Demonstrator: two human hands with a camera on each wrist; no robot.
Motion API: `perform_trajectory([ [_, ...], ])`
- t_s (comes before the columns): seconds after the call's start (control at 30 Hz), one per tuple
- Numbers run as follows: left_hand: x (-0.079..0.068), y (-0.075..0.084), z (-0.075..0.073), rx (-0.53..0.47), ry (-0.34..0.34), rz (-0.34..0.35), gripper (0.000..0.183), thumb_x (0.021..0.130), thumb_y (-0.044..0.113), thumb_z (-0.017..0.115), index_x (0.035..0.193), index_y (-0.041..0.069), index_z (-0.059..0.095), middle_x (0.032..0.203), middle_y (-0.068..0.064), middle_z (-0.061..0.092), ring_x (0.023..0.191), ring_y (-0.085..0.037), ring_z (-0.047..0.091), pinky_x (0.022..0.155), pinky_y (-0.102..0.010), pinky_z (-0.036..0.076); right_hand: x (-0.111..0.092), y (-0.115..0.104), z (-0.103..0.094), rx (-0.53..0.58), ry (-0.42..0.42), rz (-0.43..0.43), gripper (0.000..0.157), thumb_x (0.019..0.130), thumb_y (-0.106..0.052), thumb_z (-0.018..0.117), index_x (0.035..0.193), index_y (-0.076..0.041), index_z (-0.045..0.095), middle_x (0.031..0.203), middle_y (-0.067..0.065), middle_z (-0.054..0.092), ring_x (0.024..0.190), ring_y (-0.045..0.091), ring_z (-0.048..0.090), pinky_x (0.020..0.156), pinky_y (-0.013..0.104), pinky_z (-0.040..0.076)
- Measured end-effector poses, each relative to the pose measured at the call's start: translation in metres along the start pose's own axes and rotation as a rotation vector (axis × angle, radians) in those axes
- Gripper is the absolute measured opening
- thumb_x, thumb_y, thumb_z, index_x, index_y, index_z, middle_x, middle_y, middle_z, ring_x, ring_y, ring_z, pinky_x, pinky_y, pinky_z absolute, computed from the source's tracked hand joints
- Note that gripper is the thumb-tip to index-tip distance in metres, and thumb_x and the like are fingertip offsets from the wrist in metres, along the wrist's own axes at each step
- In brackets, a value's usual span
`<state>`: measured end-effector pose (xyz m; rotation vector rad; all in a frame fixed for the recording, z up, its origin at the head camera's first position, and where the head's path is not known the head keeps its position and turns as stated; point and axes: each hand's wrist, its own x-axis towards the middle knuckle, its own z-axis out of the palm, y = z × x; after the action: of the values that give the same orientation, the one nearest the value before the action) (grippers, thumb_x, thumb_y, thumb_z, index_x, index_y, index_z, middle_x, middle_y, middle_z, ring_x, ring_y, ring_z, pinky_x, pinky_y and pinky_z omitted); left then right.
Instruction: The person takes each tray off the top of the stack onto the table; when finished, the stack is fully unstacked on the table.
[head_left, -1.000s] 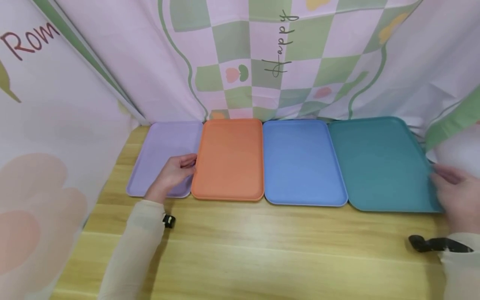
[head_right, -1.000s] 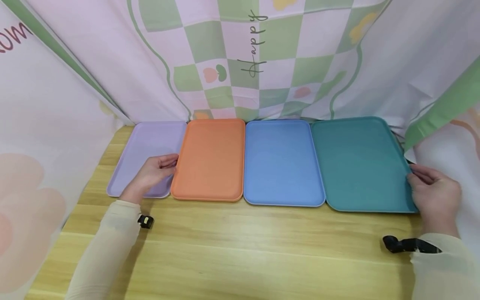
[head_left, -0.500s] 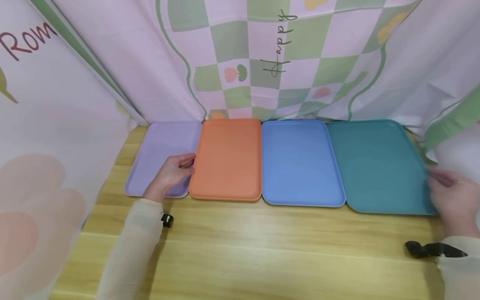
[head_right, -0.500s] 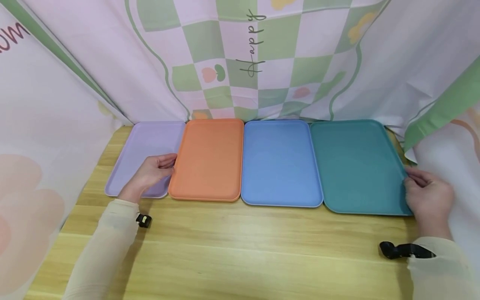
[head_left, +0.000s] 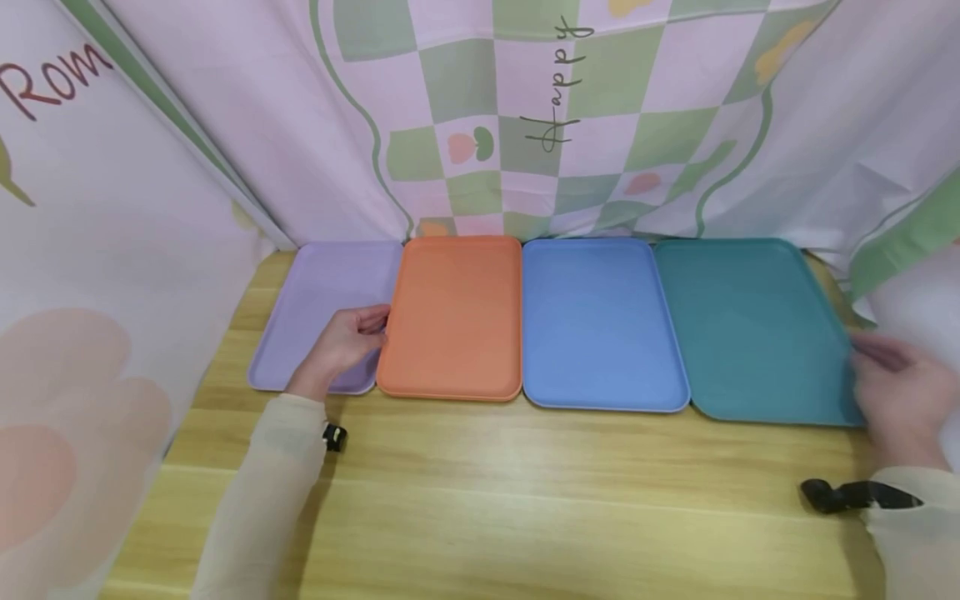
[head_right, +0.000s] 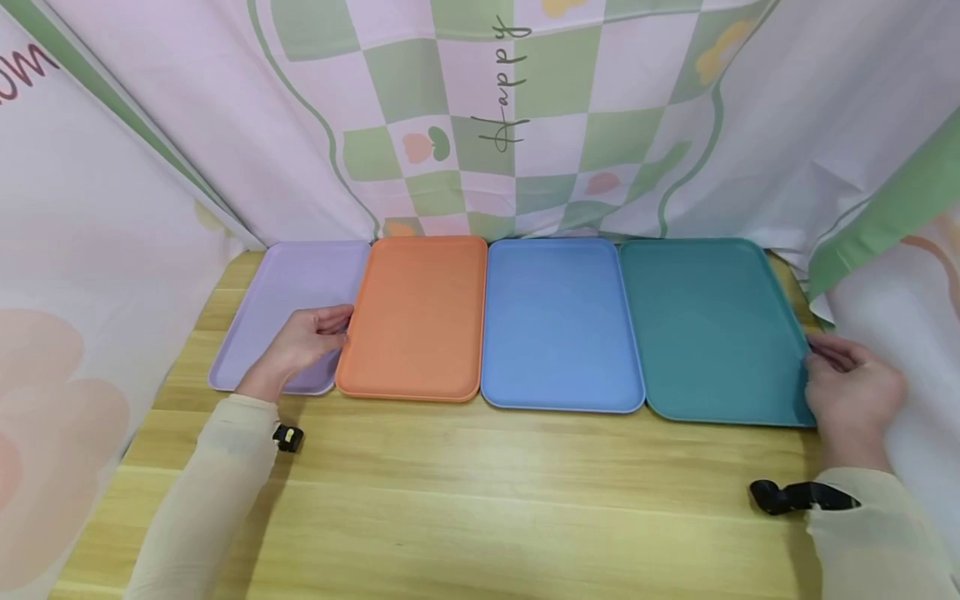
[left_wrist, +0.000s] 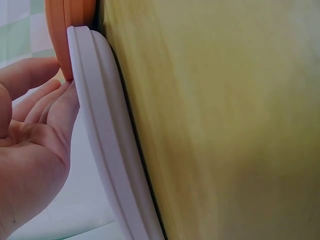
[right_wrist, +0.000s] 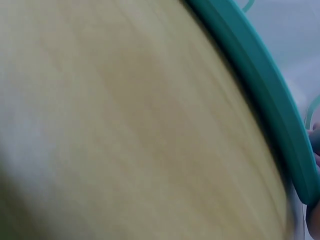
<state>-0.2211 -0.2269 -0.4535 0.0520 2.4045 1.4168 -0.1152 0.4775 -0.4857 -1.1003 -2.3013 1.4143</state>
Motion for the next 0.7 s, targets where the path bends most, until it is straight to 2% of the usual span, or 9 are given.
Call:
perform_trajectory([
  [0.17, 0.001, -0.003, -0.001, -0.018, 0.007, 0.005, 0.058, 0.105, 0.000, 0.061, 0.161, -0.004, 0.044, 0.165, -0.024, 0.047, 0.155, -0.038, 0.047, 0.125, -0.050, 0.045, 0.001, -0.004, 0.002, 0.002, 0.012, 0.017, 0.041, 0.104, -0.016, 0.064, 0.131, -0.046, 0.072, 0.075, -0.053, 0.055, 0.075, -0.027, 0.052, 0.070, -0.006, 0.040],
  [0.3, 0.002, -0.004, -0.002, -0.018, 0.015, 0.003, 0.058, 0.105, 0.002, 0.062, 0.161, -0.004, 0.045, 0.165, -0.024, 0.048, 0.155, -0.038, 0.048, 0.125, -0.050, 0.045, 0.000, -0.007, 0.003, -0.100, 0.012, -0.006, 0.043, 0.105, -0.022, 0.060, 0.141, -0.045, 0.067, 0.074, -0.056, 0.047, 0.077, -0.029, 0.046, 0.076, -0.005, 0.035],
  [0.37, 0.001, -0.003, -0.002, -0.016, 0.015, 0.008, 0.058, 0.105, 0.003, 0.062, 0.160, -0.005, 0.046, 0.164, -0.025, 0.048, 0.154, -0.038, 0.048, 0.125, -0.049, 0.045, -0.001, -0.007, 0.001, -0.113, 0.003, -0.018, 0.043, 0.106, -0.024, 0.060, 0.143, -0.043, 0.067, 0.074, -0.056, 0.047, 0.081, -0.028, 0.045, 0.078, -0.004, 0.034],
  [0.5, 0.000, -0.001, -0.002, -0.015, 0.017, 0.028, 0.057, 0.105, 0.003, 0.063, 0.159, -0.007, 0.046, 0.162, -0.027, 0.049, 0.153, -0.040, 0.049, 0.124, -0.049, 0.046, -0.004, -0.009, -0.006, -0.093, -0.003, -0.019, 0.034, 0.106, -0.028, 0.061, 0.125, -0.053, 0.072, 0.074, -0.056, 0.049, 0.084, -0.025, 0.044, 0.076, -0.001, 0.031],
  [0.6, 0.000, -0.001, -0.002, -0.017, 0.024, 0.024, 0.057, 0.105, 0.003, 0.063, 0.159, -0.007, 0.045, 0.162, -0.027, 0.050, 0.153, -0.040, 0.050, 0.124, -0.049, 0.047, -0.006, -0.013, -0.009, -0.092, -0.006, -0.015, 0.030, 0.106, -0.032, 0.060, 0.115, -0.059, 0.070, 0.074, -0.057, 0.048, 0.082, -0.024, 0.043, 0.075, 0.000, 0.031],
  [0.7, 0.000, -0.001, -0.002, -0.024, 0.031, 0.008, 0.058, 0.105, 0.004, 0.064, 0.159, -0.006, 0.046, 0.162, -0.026, 0.051, 0.153, -0.039, 0.050, 0.124, -0.049, 0.047, -0.009, -0.019, -0.009, -0.077, -0.013, -0.015, 0.032, 0.106, -0.031, 0.060, 0.120, -0.057, 0.071, 0.074, -0.057, 0.049, 0.081, -0.024, 0.044, 0.073, -0.001, 0.031],
])
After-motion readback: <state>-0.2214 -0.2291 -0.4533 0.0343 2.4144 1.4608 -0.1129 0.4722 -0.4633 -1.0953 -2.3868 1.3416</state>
